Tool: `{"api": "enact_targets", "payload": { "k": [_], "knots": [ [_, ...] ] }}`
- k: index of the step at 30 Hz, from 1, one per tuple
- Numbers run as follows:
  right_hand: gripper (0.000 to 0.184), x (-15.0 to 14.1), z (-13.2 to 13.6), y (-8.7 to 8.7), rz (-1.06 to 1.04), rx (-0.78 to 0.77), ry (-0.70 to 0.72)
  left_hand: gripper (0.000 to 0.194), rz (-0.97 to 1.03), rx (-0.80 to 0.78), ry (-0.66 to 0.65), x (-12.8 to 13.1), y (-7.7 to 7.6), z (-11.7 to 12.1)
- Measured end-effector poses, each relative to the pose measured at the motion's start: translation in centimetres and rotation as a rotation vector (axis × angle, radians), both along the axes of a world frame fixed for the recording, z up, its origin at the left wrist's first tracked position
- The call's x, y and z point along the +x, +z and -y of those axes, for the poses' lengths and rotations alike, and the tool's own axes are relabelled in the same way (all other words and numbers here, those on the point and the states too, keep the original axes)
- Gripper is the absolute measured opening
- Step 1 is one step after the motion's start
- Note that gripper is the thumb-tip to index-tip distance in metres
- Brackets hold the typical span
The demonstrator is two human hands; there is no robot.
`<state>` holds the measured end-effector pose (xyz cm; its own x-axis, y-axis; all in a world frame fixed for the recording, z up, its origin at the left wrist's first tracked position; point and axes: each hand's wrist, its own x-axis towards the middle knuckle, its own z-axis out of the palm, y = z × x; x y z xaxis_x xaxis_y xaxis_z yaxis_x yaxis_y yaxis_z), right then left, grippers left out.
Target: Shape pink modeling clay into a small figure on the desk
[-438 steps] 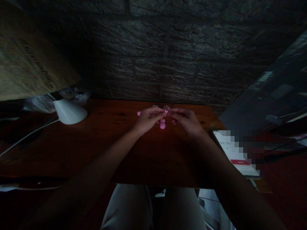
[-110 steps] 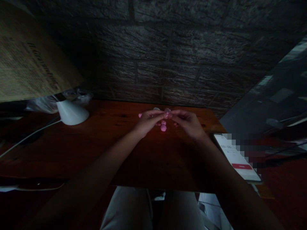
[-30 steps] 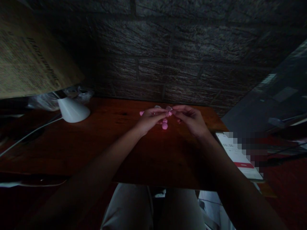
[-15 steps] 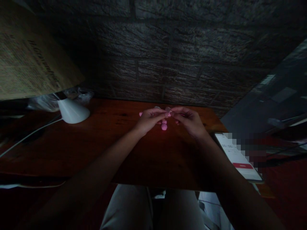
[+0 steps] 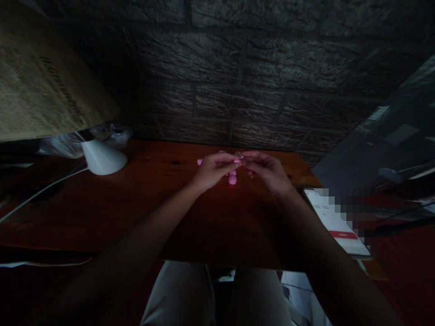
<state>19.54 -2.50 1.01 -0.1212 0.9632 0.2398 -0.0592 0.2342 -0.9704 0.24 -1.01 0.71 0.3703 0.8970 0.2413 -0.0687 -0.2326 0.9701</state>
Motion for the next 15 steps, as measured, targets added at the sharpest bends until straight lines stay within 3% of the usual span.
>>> {"api": "enact_targets", "payload": {
  "k": [15],
  "knots": [
    [0.022,-0.51,0.30,0.24,-0.008,-0.055,-0.033,0.016,-0.024,0.135,0.034,0.07,-0.70,-0.49]
  ]
}}
